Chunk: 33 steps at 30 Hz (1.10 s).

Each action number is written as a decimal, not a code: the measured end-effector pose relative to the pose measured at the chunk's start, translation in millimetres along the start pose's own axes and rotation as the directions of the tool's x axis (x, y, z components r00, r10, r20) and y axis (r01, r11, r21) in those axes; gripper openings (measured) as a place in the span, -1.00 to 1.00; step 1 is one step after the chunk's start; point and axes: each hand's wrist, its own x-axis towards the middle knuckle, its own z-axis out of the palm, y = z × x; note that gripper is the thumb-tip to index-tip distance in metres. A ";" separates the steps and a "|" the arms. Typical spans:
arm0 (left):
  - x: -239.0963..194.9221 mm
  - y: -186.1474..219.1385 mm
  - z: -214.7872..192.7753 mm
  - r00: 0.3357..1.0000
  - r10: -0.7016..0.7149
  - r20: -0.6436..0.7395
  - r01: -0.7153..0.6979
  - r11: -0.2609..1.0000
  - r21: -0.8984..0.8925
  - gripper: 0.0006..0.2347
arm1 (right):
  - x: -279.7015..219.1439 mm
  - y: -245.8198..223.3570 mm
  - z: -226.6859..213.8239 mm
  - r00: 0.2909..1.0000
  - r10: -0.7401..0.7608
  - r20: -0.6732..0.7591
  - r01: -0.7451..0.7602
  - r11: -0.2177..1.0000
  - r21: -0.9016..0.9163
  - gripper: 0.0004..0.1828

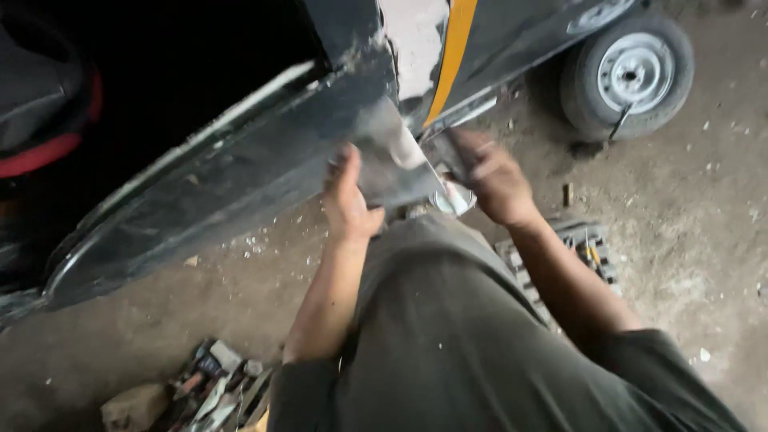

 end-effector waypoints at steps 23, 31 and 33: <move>-13.8 -23.6 52.9 0.964 -0.223 0.145 0.265 0.762 -0.591 -0.57 | -28.3 7.3 112.8 0.791 0.595 -0.141 -0.082 0.333 0.939 -0.60; 14.6 -41.3 -32.8 0.989 -0.118 0.084 0.095 0.968 0.232 -0.67 | -83.9 34.2 46.5 0.680 0.498 -0.538 0.014 0.725 0.689 -0.75; 17.4 -52.1 -48.6 0.974 -0.221 0.055 0.201 0.948 0.247 -0.76 | -85.6 28.1 33.6 0.683 0.518 -0.515 0.082 0.646 0.759 -0.77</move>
